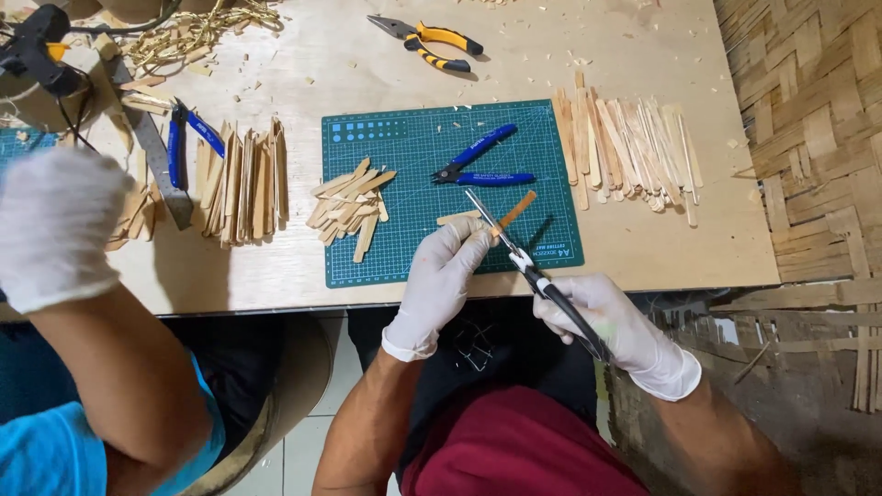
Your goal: Cutting popsicle sticks to specific lengths using scissors on a cutting mat.
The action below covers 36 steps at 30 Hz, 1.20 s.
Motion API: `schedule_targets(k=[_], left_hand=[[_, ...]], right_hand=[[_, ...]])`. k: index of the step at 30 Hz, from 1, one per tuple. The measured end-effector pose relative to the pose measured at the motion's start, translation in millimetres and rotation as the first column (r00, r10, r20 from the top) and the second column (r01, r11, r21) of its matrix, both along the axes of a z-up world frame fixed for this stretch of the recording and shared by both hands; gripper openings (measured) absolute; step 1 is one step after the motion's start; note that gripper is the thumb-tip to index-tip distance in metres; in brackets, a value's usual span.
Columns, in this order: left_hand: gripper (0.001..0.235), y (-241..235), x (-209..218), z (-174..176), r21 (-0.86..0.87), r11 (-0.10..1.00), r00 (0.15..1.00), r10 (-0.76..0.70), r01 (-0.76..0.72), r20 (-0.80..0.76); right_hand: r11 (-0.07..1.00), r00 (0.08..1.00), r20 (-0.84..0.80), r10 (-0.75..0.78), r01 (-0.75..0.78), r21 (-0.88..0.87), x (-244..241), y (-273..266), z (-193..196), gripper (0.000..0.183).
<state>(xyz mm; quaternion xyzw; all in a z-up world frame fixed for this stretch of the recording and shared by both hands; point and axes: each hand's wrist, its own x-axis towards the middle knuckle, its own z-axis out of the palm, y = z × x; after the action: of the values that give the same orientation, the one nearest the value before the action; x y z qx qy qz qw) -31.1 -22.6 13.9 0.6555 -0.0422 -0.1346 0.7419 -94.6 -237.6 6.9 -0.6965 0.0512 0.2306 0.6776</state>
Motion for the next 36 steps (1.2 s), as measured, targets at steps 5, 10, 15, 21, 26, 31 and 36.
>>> schedule_targets(k=[5, 10, 15, 21, 26, 31, 36], left_hand=[[0.018, 2, 3, 3, 0.031, 0.999, 0.999, -0.029, 0.03, -0.038], [0.018, 0, 4, 6, 0.097, 0.992, 0.993, -0.075, 0.083, -0.089], [0.019, -2, 9, 6, 0.178, 0.98, 0.992, -0.068, 0.087, -0.108], [0.018, -9, 17, -3, 0.21, 0.971, 0.982, -0.079, 0.115, -0.172], [0.017, -13, 21, 4, 0.228, 0.962, 0.977, -0.112, 0.152, -0.179], [0.017, -16, 20, 6, 0.244, 0.955, 0.974, -0.121, 0.166, -0.19], [0.016, -14, 22, -2, 0.271, 0.945, 0.971, -0.133, 0.186, -0.201]], right_hand=[[1.0, 1.0, -0.02, 0.0, 0.0, 0.014, 3, 4, 15, 0.034], [1.0, 0.998, -0.064, 0.027, -0.026, 0.017, 7, 7, 25, 0.033], [1.0, 0.992, -0.128, -0.015, 0.015, 0.0, 10, 7, 10, 0.036], [0.998, 0.981, -0.187, -0.056, 0.063, 0.029, 9, 7, 9, 0.032], [0.995, 0.978, -0.191, -0.081, 0.091, 0.044, 6, 7, 16, 0.029], [0.995, 0.976, -0.2, -0.086, 0.093, 0.028, 2, 9, 18, 0.029], [0.992, 0.966, -0.234, -0.114, 0.124, 0.029, 1, 11, 18, 0.027]])
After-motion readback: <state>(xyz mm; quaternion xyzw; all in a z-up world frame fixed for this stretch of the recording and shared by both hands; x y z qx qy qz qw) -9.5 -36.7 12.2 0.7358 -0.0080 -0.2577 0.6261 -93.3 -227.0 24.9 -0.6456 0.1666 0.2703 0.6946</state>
